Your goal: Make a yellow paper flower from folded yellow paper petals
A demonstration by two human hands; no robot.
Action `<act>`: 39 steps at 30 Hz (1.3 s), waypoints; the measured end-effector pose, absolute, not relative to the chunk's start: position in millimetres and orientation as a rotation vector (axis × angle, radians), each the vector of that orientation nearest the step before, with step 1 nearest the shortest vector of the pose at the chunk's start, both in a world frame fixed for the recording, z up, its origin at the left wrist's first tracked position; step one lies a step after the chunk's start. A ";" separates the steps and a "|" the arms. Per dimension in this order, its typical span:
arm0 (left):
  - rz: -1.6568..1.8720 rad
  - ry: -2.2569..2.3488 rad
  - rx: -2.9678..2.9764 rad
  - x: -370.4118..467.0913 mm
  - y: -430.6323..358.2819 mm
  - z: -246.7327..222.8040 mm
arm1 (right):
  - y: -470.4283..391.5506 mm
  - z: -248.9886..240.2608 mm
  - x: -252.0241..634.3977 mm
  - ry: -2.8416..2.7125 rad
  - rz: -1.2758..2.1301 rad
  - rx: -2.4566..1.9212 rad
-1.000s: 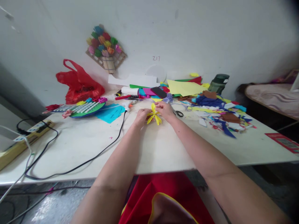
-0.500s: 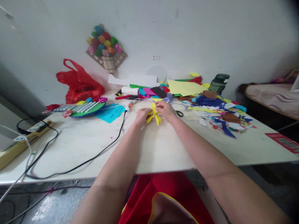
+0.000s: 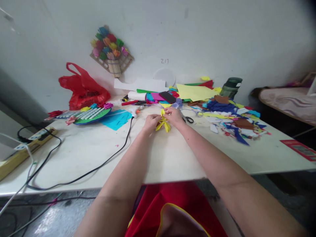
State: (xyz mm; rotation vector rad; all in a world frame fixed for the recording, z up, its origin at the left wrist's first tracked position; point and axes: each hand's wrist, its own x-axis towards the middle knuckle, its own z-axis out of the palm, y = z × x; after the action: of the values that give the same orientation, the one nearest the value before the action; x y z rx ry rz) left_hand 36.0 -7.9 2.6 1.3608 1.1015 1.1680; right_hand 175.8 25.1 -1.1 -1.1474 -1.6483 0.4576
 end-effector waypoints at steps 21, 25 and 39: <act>1.234 0.981 1.168 32.7 -4.2 -1.4 | 23.3 -3.0 178.8 -1.697 0.721 -0.906; 1.199 1.032 1.292 34.1 -9.7 2.3 | 25.0 -0.5 181.7 -1.777 0.658 -0.942; 1.193 1.023 1.232 33.7 -5.5 -2.6 | 19.5 5.6 190.3 -1.908 0.599 -0.878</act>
State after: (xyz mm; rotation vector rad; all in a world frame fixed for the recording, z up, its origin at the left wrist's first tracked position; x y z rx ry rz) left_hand 33.7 -5.5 -2.6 1.2320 1.0234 1.1925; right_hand 190.3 19.5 5.6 -0.8776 -1.9079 0.5992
